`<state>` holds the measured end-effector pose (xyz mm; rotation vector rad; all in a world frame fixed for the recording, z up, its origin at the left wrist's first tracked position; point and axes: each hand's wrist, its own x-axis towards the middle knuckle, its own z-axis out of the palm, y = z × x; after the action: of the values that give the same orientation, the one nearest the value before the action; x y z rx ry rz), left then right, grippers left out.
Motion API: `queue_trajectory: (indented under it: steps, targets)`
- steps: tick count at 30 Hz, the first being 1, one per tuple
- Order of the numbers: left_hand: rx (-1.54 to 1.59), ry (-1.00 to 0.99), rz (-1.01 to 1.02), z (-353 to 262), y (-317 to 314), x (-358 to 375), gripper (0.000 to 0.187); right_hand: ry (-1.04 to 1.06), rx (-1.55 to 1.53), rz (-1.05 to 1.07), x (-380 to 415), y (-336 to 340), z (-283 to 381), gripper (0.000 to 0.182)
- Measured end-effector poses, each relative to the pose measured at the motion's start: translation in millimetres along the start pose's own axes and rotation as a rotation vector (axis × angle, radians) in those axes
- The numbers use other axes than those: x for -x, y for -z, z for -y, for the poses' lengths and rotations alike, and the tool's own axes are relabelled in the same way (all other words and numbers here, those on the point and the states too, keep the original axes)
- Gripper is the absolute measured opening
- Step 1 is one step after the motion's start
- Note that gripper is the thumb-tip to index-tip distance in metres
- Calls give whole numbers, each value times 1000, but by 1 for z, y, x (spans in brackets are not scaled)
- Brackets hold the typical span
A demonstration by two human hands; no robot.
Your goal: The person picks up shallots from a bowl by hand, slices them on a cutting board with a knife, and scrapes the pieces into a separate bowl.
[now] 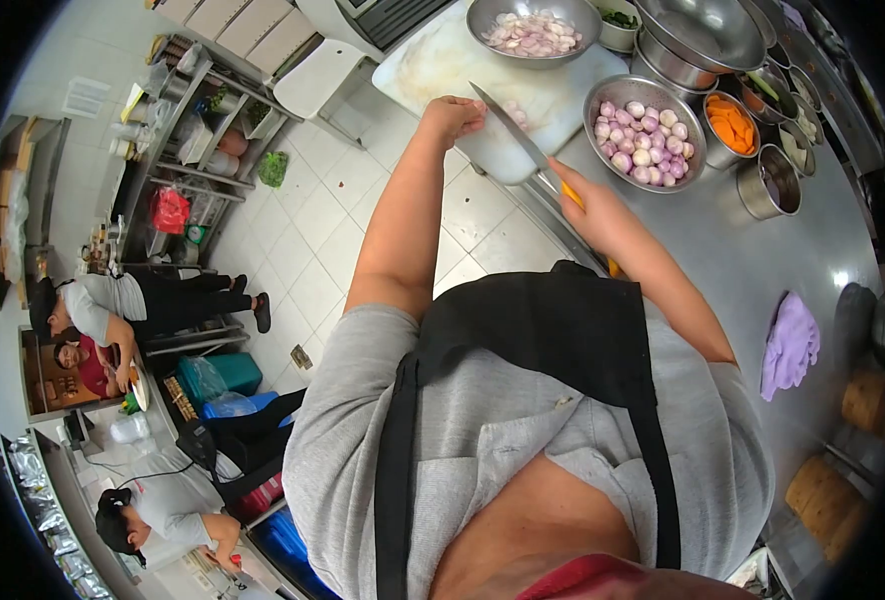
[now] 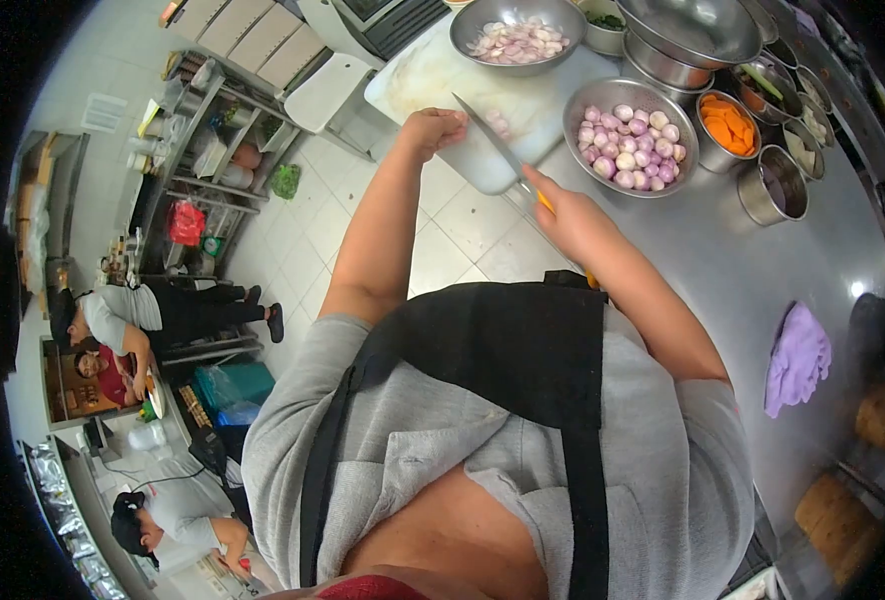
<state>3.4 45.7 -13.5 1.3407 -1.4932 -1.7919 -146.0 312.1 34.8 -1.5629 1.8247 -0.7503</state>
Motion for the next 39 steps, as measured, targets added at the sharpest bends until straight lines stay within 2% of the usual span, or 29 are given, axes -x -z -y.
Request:
queue_trajectory:
  steps: [5, 7, 18, 25, 34, 39]
  targets:
    - [65, 25, 16, 2, 0, -7, 21, -38, 23, 15, 13, 6, 13, 51]
    - [97, 1, -6, 3, -1, -4, 26, 1, 43, -9, 16, 3, 10, 51]
    - [33, 4, -4, -5, -5, 6, 26, 1, 75, 37, 23, 8, 14, 52]
    - [-9, 29, -20, -10, -7, 8, 26, 46, 158, -12, -20, -11, 13, 53]
    - [79, -28, -10, -3, -4, 7, 26, -1, 28, 18, 24, 7, 21, 52]
    - [19, -24, -10, -7, -6, 6, 26, -11, 100, 11, 21, 7, 25, 53]
